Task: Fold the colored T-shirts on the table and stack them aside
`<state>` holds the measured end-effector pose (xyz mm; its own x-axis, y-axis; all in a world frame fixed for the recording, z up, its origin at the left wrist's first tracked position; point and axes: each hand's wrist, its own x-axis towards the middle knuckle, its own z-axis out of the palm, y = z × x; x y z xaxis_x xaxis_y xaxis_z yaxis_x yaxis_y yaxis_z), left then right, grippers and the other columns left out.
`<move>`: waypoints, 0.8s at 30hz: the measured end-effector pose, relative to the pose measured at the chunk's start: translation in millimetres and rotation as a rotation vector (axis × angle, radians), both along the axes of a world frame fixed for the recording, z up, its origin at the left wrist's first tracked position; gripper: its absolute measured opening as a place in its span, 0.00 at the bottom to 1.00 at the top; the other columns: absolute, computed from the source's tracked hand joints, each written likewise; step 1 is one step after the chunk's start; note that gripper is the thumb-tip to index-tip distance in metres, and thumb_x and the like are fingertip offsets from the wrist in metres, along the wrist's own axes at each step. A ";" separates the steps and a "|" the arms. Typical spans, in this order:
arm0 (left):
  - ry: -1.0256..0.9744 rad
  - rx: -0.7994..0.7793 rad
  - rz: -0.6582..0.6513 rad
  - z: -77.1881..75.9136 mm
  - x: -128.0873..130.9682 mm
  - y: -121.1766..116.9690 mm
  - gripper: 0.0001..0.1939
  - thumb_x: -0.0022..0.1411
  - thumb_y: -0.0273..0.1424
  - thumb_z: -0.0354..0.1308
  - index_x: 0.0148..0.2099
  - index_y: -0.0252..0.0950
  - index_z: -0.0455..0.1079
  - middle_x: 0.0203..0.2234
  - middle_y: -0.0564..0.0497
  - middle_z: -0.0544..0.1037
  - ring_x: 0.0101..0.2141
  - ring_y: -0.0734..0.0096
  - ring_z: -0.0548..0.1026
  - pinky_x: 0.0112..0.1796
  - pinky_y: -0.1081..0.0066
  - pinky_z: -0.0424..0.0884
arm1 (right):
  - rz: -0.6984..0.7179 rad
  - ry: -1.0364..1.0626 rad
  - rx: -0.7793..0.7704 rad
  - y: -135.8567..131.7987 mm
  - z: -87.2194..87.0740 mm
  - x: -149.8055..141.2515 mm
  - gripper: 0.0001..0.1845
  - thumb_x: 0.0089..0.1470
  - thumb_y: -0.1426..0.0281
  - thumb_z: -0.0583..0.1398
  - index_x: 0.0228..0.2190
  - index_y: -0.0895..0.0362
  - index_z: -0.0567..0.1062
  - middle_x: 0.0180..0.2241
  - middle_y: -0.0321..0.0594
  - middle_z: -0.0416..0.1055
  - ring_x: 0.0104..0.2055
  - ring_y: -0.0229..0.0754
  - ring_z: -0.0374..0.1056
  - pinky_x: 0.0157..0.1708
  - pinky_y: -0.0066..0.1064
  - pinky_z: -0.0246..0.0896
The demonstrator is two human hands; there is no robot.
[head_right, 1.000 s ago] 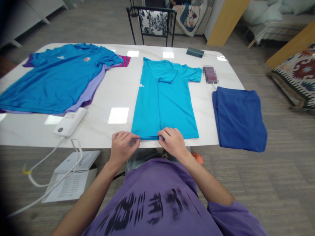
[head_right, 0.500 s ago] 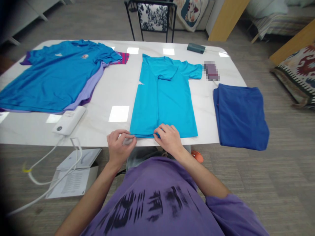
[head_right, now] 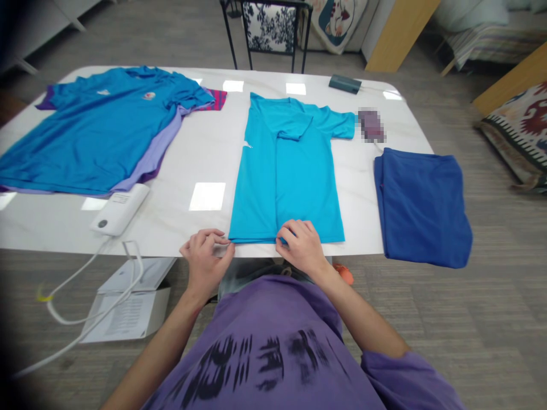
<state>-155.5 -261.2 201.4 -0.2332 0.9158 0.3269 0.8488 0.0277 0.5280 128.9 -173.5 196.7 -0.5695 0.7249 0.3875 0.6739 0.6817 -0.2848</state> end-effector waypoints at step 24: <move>0.154 0.014 -0.354 9.5 17.8 95.0 0.36 0.83 0.41 0.55 0.84 0.39 0.54 0.80 0.37 0.63 0.81 0.45 0.58 0.77 0.42 0.60 | -0.158 0.027 -0.169 195.5 53.4 -13.2 0.14 0.73 0.66 0.59 0.55 0.55 0.78 0.56 0.46 0.80 0.41 0.44 0.75 0.45 0.38 0.68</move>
